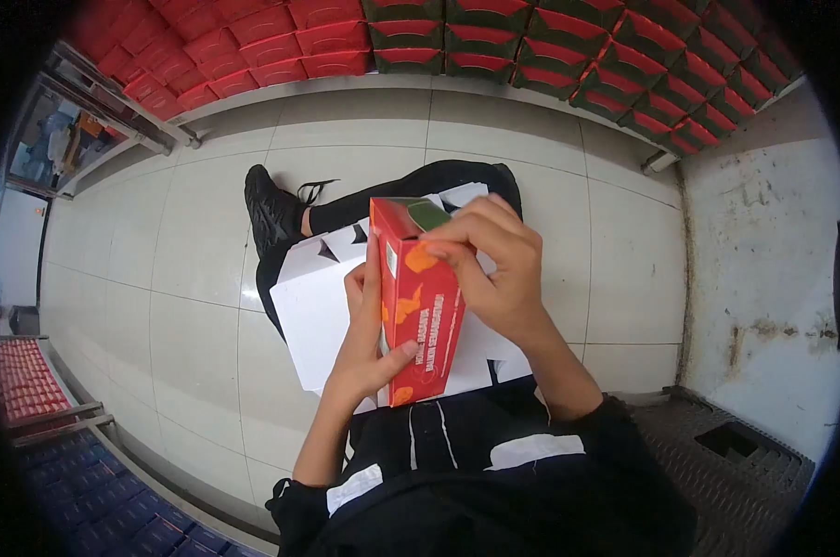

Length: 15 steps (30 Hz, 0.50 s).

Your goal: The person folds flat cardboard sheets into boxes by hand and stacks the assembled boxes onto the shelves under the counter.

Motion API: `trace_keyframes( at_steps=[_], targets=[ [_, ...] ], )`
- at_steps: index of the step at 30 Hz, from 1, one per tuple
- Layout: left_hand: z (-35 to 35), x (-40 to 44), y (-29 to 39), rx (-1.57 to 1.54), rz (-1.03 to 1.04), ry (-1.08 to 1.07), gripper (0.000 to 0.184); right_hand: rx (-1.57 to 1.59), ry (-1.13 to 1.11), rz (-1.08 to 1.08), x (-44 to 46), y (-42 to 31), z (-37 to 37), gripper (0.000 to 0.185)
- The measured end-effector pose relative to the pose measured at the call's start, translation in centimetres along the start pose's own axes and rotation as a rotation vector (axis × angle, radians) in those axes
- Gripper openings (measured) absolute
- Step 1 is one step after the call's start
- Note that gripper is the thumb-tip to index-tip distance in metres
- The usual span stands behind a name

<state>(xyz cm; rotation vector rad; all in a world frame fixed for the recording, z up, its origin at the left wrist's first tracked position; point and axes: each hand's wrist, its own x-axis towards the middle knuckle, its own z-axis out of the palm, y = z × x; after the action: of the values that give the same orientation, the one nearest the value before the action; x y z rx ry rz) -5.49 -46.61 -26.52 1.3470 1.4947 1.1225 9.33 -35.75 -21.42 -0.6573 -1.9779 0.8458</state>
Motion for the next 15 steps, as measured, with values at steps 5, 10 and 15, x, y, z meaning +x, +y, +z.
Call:
trace_keyframes(
  at_steps=[5, 10, 15],
  targets=[
    [-0.2, 0.1, 1.3, -0.138, -0.069, 0.033, 0.114, -0.033, -0.115, -0.112, 3.1, -1.4, -1.1, 0.004],
    [-0.2, 0.4, 0.8, -0.298, -0.120, 0.025, 0.110, -0.209, -0.089, -0.275, 4.9, -1.1, -0.6, 0.012],
    [-1.9, 1.0, 1.9, -0.760, -0.036, 0.397, 0.070, -0.336, -0.018, -0.495, 2.7, -3.2, 0.6, 0.024]
  ],
)
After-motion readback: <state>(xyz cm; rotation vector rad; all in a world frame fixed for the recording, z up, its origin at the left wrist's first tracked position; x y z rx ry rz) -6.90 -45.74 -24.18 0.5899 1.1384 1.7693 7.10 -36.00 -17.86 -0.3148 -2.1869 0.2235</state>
